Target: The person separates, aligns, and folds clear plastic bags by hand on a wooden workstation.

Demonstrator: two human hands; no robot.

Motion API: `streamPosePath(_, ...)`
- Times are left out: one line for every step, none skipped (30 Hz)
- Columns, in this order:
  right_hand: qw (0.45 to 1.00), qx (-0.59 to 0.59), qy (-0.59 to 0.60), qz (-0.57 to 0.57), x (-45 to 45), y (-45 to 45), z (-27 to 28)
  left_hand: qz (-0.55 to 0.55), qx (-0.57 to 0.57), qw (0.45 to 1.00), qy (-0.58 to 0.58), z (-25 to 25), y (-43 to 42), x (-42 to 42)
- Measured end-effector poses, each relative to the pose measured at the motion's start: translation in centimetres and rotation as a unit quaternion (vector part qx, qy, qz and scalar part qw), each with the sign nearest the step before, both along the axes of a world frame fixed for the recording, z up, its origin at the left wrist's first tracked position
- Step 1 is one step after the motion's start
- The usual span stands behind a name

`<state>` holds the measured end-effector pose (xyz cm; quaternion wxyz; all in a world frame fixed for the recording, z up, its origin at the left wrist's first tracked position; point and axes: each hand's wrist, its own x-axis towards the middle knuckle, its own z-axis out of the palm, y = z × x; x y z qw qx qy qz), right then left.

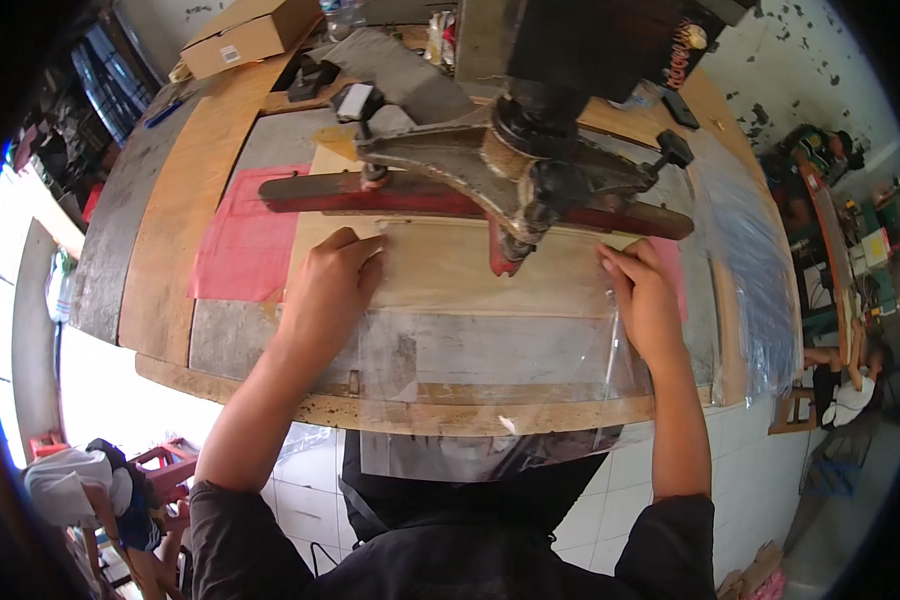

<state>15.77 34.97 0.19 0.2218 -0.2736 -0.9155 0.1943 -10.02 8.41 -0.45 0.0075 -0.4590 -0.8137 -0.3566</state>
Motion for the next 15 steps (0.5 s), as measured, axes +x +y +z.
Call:
streamPosePath(1.000, -0.002, -0.006, -0.010, -0.08, -0.04, 0.07, 0.007, -0.003, 1.000, 0.002, -0.03, -0.03, 0.03)
streamPosePath(1.000, -0.004, -0.004, -0.003, -0.12, -0.07, 0.08, 0.010, -0.005, 1.000, 0.000, -0.06, -0.01, 0.06)
streamPosePath(1.000, -0.006, -0.010, -0.009, -0.07, -0.08, 0.07, 0.011, -0.006, 1.000, -0.003, -0.07, -0.01, 0.11)
streamPosePath(1.000, -0.008, -0.016, -0.016, -0.07, -0.09, 0.06, 0.009, -0.001, 1.000, -0.004, -0.04, -0.04, 0.13)
streamPosePath(1.000, -0.009, -0.015, -0.011, -0.11, -0.12, 0.08, 0.014, -0.003, 1.000, -0.003, -0.07, -0.11, 0.10)
streamPosePath(1.000, -0.011, -0.012, -0.012, -0.15, -0.13, 0.11, 0.010, -0.002, 1.000, -0.001, -0.13, -0.15, 0.06)
streamPosePath(1.000, -0.012, -0.009, -0.013, -0.19, -0.12, 0.07, 0.005, -0.002, 1.000, 0.001, -0.16, -0.16, 0.03)
streamPosePath(1.000, -0.013, -0.009, -0.010, -0.20, -0.09, 0.00, 0.003, 0.000, 1.000, -0.002, -0.07, -0.17, 0.05)
streamPosePath(1.000, -0.013, -0.008, -0.010, -0.18, -0.05, -0.06, 0.006, -0.001, 1.000, -0.002, -0.10, -0.18, 0.04)
streamPosePath(1.000, -0.013, -0.007, -0.011, -0.18, 0.00, -0.11, 0.005, -0.001, 1.000, -0.005, -0.16, -0.16, -0.02)
streamPosePath(1.000, -0.013, -0.007, -0.009, -0.16, 0.03, -0.19, 0.005, 0.000, 1.000, -0.007, -0.20, -0.17, -0.04)
streamPosePath(1.000, -0.008, -0.002, -0.006, -0.14, 0.07, -0.27, 0.006, 0.000, 1.000, -0.007, -0.20, -0.19, -0.05)
streamPosePath(1.000, -0.004, 0.004, -0.004, -0.15, 0.06, -0.32, 0.007, -0.001, 1.000, -0.006, -0.20, -0.20, -0.05)
streamPosePath(1.000, -0.004, 0.004, -0.003, -0.17, 0.00, -0.28, 0.008, -0.003, 1.000, -0.006, -0.18, -0.23, -0.05)
streamPosePath(1.000, -0.002, -0.001, -0.008, -0.18, -0.06, -0.21, 0.008, -0.003, 1.000, -0.006, -0.15, -0.23, -0.06)
